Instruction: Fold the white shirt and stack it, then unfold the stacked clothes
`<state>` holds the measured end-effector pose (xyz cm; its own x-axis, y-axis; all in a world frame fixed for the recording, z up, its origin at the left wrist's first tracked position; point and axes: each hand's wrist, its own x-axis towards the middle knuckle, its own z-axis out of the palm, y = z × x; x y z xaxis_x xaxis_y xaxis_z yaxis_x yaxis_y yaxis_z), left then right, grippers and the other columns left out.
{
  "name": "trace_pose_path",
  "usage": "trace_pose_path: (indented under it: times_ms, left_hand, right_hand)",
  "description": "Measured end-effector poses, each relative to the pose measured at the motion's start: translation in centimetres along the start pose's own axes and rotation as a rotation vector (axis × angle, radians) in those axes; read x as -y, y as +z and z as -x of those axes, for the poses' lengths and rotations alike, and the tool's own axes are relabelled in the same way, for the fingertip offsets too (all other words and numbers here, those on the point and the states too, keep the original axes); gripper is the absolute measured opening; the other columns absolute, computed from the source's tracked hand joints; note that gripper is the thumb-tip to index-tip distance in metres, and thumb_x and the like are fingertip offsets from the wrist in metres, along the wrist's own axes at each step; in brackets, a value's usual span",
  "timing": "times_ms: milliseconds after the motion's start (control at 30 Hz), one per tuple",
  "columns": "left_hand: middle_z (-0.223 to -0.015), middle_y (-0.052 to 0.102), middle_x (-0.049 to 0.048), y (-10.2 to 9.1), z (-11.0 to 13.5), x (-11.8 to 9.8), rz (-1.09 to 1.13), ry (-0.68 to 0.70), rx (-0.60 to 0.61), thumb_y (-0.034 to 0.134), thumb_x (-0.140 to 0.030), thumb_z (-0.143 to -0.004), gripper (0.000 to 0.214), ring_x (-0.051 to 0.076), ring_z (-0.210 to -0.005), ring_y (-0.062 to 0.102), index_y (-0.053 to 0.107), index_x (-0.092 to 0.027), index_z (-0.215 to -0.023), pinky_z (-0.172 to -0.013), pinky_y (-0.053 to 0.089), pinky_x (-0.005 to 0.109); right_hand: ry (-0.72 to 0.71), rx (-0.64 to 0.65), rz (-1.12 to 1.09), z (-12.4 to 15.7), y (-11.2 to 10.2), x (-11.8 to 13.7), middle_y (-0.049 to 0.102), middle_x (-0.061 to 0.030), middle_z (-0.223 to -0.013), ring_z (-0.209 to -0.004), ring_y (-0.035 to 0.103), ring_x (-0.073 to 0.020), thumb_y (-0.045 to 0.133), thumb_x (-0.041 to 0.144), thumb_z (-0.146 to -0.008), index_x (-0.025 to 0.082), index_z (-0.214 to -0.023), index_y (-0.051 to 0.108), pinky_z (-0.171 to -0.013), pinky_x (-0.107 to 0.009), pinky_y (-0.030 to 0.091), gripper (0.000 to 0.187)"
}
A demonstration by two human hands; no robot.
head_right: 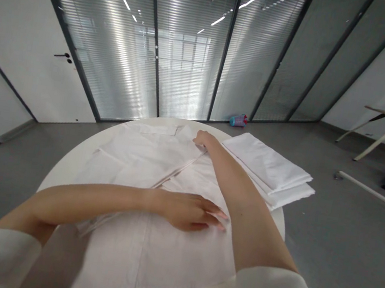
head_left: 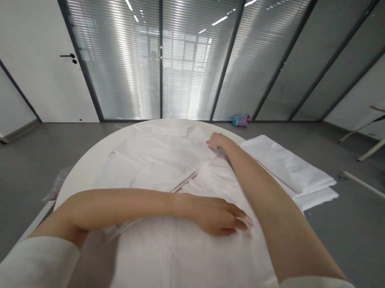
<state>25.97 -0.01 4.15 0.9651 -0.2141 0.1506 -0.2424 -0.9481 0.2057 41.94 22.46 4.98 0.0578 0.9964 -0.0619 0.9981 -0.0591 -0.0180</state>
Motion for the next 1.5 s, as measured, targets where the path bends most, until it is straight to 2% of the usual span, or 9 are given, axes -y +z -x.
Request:
trace_pose_path:
  times_ms: [100,233,367,467,767,933,1200,1333,1500]
  left_hand:
    - [-0.146,0.051,0.0130,2.0,-3.2,-0.9,-0.157,0.042,0.028,0.046,-0.009,-0.089,0.046,0.022,-0.141,0.042,0.058,-0.010,-0.133,-0.117,0.033,0.031]
    - [-0.128,0.064,0.0152,2.9,-5.8,-0.1,-0.251,0.011,0.033,0.048,-0.010,-0.087,0.037,0.026,-0.131,0.052,0.065,-0.009,-0.120,-0.110,0.039,0.039]
    - [-0.118,0.068,0.0154,2.9,-6.9,0.7,-0.261,-0.055,0.058,0.052,-0.019,-0.087,0.029,0.030,-0.117,0.059,0.067,-0.010,-0.111,-0.088,0.048,0.043]
    - [-0.114,0.068,0.0151,2.5,-6.8,0.7,-0.302,-0.080,0.045,0.058,-0.020,-0.084,0.025,0.032,-0.114,0.058,0.069,-0.012,-0.105,-0.087,0.044,0.046]
    - [-0.084,0.061,0.0064,-0.9,0.6,-2.2,-0.544,-0.015,-0.220,0.047,-0.011,-0.097,0.023,0.020,-0.078,0.055,0.064,-0.016,-0.082,-0.071,0.035,0.038]
    - [-0.076,0.056,0.0023,-2.6,6.3,-5.7,-0.590,-0.058,-0.282,0.050,-0.013,-0.098,0.020,0.017,-0.068,0.049,0.062,-0.016,-0.082,-0.062,0.031,0.035]
    - [-0.078,0.058,0.0027,0.8,13.1,-8.8,-0.478,-0.180,-0.164,0.051,-0.021,-0.100,0.012,0.016,-0.070,0.052,0.061,-0.015,-0.097,-0.061,0.034,0.034]
    - [-0.082,0.061,0.0039,2.3,14.1,-9.3,-0.418,-0.192,-0.230,0.051,-0.020,-0.099,0.015,0.016,-0.072,0.054,0.063,-0.013,-0.103,-0.062,0.037,0.033]
    - [-0.083,0.062,0.0049,2.0,13.8,-9.1,-0.394,-0.130,-0.303,0.049,-0.022,-0.099,0.020,0.016,-0.071,0.054,0.064,-0.011,-0.106,-0.060,0.038,0.032]
  right_hand:
    - [0.027,0.085,0.013,-0.1,-0.1,-0.4,0.075,-0.0204,-0.098,-0.093,0.072,-0.0306,0.070,0.043,-0.082,0.005,-0.118,0.070,-0.080,-0.033,0.056,0.052]
    - [0.033,0.110,0.032,0.4,0.2,-0.7,0.072,-0.0246,-0.109,-0.101,0.070,-0.0344,0.072,0.031,-0.079,0.006,-0.121,0.069,-0.082,-0.037,0.056,0.049]
    - [0.042,0.104,0.024,0.6,0.4,-0.6,0.068,-0.0265,-0.120,-0.107,0.068,-0.0368,0.078,0.021,-0.071,0.007,-0.124,0.067,-0.084,-0.040,0.056,0.056]
    - [0.068,0.112,-0.014,0.5,0.3,-0.2,0.071,-0.0239,-0.111,-0.100,0.070,-0.0345,0.080,0.022,-0.069,0.004,-0.120,0.069,-0.078,-0.035,0.056,0.055]
    - [0.113,0.156,-0.263,0.3,-3.5,1.3,0.067,-0.0066,-0.072,-0.060,0.061,-0.0166,0.072,0.027,-0.081,0.007,-0.099,0.071,-0.055,-0.027,0.051,0.027]
    - [0.035,0.191,-0.437,-0.4,-5.5,5.2,0.060,0.0000,-0.064,-0.050,0.050,-0.0083,0.060,0.030,-0.091,0.014,-0.103,0.068,-0.050,-0.020,0.045,0.022]
    - [-0.062,0.240,-0.412,0.3,-0.4,14.0,0.068,-0.0056,-0.069,-0.059,0.063,-0.0152,0.078,0.039,-0.077,0.012,-0.087,0.071,-0.057,-0.024,0.049,0.030]
    - [-0.027,0.126,-0.339,-0.1,1.5,15.2,0.074,-0.0153,-0.097,-0.092,0.070,-0.0269,0.075,0.047,-0.078,0.012,-0.107,0.070,-0.076,-0.033,0.053,0.046]
    - [0.029,0.007,-0.287,-1.2,2.4,15.5,0.064,-0.0209,-0.130,-0.119,0.061,-0.0327,0.064,0.043,-0.086,0.014,-0.128,0.062,-0.092,-0.040,0.050,0.051]
